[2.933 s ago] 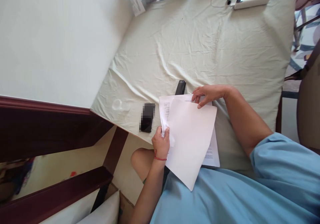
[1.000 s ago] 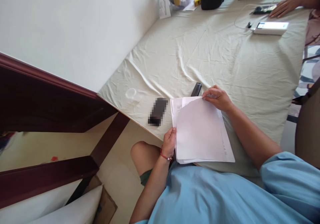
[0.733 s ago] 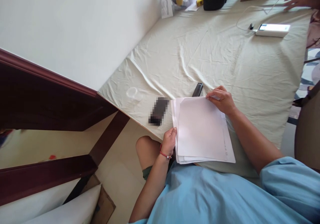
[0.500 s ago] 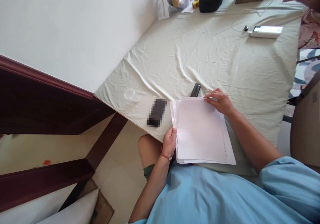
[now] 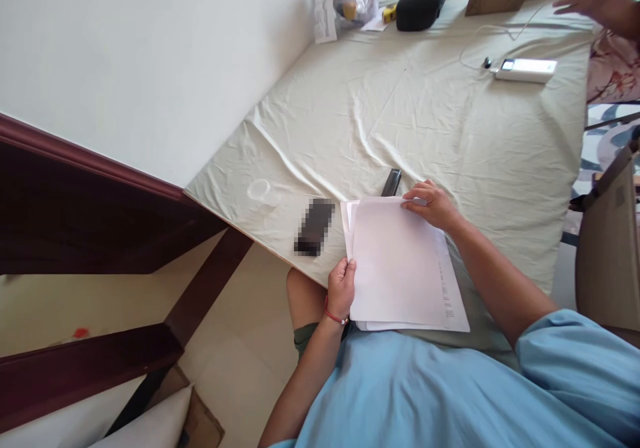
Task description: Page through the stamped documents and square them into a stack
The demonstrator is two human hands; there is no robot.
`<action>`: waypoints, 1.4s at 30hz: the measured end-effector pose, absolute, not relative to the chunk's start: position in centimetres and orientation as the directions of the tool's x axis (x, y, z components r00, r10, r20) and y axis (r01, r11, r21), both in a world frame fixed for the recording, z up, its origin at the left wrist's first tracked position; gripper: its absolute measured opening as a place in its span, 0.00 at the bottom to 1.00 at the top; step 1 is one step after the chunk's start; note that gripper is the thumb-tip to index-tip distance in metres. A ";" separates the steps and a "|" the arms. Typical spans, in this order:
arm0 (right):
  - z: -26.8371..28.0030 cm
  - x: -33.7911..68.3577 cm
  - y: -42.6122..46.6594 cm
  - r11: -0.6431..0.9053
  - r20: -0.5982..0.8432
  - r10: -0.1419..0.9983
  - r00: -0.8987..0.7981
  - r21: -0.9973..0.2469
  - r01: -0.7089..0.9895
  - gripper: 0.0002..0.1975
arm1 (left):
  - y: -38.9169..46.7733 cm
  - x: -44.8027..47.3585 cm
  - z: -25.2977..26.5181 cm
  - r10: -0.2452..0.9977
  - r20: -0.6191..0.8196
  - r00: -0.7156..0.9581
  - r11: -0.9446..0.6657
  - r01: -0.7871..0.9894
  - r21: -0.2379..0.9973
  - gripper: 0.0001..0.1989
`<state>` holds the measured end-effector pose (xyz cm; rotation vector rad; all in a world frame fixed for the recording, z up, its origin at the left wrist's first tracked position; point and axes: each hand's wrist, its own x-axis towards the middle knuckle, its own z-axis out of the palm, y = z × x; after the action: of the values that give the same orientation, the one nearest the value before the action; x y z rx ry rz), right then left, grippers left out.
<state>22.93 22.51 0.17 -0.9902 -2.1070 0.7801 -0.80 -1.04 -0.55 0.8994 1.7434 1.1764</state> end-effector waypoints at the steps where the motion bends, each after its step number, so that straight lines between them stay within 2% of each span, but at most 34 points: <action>1: 0.3 23.0 22.3 0.550 0.342 0.810 -0.475 -0.723 0.417 0.08 | -1.0 -0.8 -0.6 0.881 -0.251 -0.402 0.305 0.077 0.949 0.22; 5: 0.9 23.0 21.1 0.599 0.424 0.795 -0.433 -0.659 0.454 0.12 | -1.1 -0.9 -1.1 0.864 -0.285 -0.415 0.310 -0.008 0.951 0.20; 8: 1.0 22.9 20.2 0.592 0.434 0.804 -0.406 -0.644 0.485 0.13 | -1.1 -0.9 -1.3 0.858 -0.297 -0.419 0.319 -0.017 0.948 0.20; 12: 0.6 22.8 19.6 0.547 0.417 0.835 -0.358 -0.692 0.471 0.11 | -0.8 -1.0 -1.4 0.861 -0.308 -0.403 0.331 -0.014 0.943 0.19; 17: -0.1 22.4 20.1 0.491 0.388 0.869 -0.308 -0.758 0.430 0.09 | -0.7 -1.0 -1.2 0.886 -0.249 -0.392 0.290 0.046 0.956 0.20; 21: -0.4 21.8 20.5 0.445 0.349 0.892 -0.288 -0.795 0.412 0.10 | -1.2 -1.0 -1.2 0.903 -0.244 -0.354 0.259 -0.007 0.966 0.25; 25: -0.8 21.5 20.6 0.391 0.307 0.916 -0.259 -0.826 0.405 0.11 | -1.6 -0.9 -0.9 0.914 -0.256 -0.316 0.234 -0.107 0.966 0.38; 29: -1.2 21.5 20.3 0.350 0.272 0.931 -0.244 -0.856 0.381 0.12 | -1.5 -0.7 -0.5 0.912 -0.247 -0.326 0.218 -0.125 0.968 0.40; 32: -1.4 21.7 20.0 0.357 0.288 0.928 -0.238 -0.870 0.339 0.12 | -1.4 -0.6 -0.7 0.902 -0.245 -0.356 0.225 -0.097 0.969 0.37; 36: -1.7 22.6 19.8 0.337 0.314 0.941 -0.130 -0.909 0.247 0.11 | -1.5 -0.7 -1.2 0.892 -0.239 -0.383 0.229 -0.072 0.971 0.27; 40: -1.8 24.4 19.8 0.284 0.259 0.957 -0.131 -0.932 0.227 0.13 | -1.2 -1.0 -1.1 0.894 -0.202 -0.401 0.268 0.116 0.956 0.12; 42: -1.8 25.2 19.8 0.288 0.251 0.955 -0.159 -0.915 0.282 0.13 | -0.7 -0.8 -0.7 0.898 -0.183 -0.401 0.291 0.227 0.930 0.09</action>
<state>25.20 19.83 -1.76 -1.1513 -1.6396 0.9214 -0.85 -0.73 -0.71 1.0136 1.8129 1.1360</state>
